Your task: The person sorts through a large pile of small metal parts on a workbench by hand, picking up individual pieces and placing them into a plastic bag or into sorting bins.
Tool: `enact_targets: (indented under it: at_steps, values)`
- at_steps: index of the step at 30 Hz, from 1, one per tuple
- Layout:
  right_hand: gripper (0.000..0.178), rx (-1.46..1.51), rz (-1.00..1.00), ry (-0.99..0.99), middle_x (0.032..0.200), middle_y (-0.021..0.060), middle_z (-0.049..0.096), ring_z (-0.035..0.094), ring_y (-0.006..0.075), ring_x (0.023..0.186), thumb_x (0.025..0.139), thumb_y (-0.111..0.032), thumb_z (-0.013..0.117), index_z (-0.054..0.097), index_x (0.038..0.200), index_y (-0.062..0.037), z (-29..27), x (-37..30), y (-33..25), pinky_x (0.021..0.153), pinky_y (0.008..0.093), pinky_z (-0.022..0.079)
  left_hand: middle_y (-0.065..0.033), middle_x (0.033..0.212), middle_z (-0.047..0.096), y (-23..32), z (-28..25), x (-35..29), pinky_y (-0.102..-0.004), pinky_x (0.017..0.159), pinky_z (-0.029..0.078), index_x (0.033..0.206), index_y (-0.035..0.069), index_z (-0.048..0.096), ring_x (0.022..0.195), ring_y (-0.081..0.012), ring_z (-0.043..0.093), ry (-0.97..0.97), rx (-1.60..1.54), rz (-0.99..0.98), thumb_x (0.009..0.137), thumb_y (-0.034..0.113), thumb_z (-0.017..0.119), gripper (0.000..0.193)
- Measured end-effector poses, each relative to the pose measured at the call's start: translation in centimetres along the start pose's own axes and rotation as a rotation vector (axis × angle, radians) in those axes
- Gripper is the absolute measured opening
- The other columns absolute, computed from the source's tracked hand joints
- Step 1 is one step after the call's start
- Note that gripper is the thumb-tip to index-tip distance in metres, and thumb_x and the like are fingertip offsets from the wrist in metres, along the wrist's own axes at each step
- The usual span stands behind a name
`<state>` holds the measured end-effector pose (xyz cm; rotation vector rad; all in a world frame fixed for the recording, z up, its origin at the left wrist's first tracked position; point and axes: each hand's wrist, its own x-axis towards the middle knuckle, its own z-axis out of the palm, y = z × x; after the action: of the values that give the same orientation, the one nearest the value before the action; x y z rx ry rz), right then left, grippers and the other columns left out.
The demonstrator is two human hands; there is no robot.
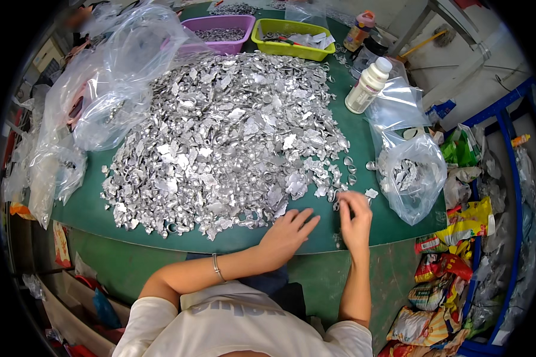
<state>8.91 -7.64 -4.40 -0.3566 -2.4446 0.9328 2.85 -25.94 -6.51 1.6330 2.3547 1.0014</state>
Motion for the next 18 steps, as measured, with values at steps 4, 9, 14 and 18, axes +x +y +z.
enact_targets:
  at_steps: [4, 9, 14, 18]
  values:
    - [0.022, -0.387, -0.085, 0.026, 0.103, 0.0145, 0.055, 0.05, 0.0322, 0.096, 0.078, 0.001, 0.058, 0.061, 0.1, -0.0017, 0.2, 1.1, 2.4, 0.086, 0.0388, 0.038, -0.0144, 0.125, 0.043, -0.2, 1.2, -0.1, -0.0409, 0.089, 0.04, 0.118, 0.0, 0.049, 0.108, -0.032, 0.044, -0.137, 0.075, 0.04, 0.07, 0.001, 0.056, 0.049]
    - [0.03, -0.385, -0.006, 0.035, 0.11, 0.0121, 0.053, 0.048, 0.0315, 0.101, 0.077, -0.002, 0.06, 0.059, 0.107, -0.0028, 0.3, 1.0, 2.3, 0.088, 0.0405, 0.037, -0.0169, 0.129, 0.04, -0.3, 0.6, -1.9, -0.0427, 0.094, 0.038, 0.119, -0.003, 0.048, 0.116, -0.0337, 0.041, -0.15, 0.09, 0.022, 0.073, 0.001, 0.052, 0.047]
    - [0.031, -0.349, -0.163, -0.047, 0.119, 0.0121, 0.052, 0.046, 0.0315, 0.111, 0.081, -0.008, 0.059, 0.057, 0.112, -0.0022, 2.6, 3.7, 2.5, 0.092, 0.0408, 0.035, -0.022, 0.135, 0.034, 0.1, 0.3, -2.4, -0.0467, 0.106, 0.028, 0.119, -0.008, 0.047, 0.129, -0.0369, 0.03, -0.171, 0.037, 0.117, 0.074, 0.0, 0.05, 0.046]
    - [0.027, -0.388, -0.203, -0.112, 0.108, 0.0101, 0.058, 0.049, 0.0281, 0.104, 0.079, -0.007, 0.061, 0.059, 0.105, -0.0022, 2.8, 3.8, 2.7, 0.091, 0.0397, 0.033, -0.0224, 0.135, 0.035, -0.8, 0.3, -3.0, -0.0465, 0.107, 0.028, 0.117, -0.009, 0.048, 0.13, -0.0371, 0.03, -0.177, -0.024, 0.126, 0.075, 0.0, 0.049, 0.044]
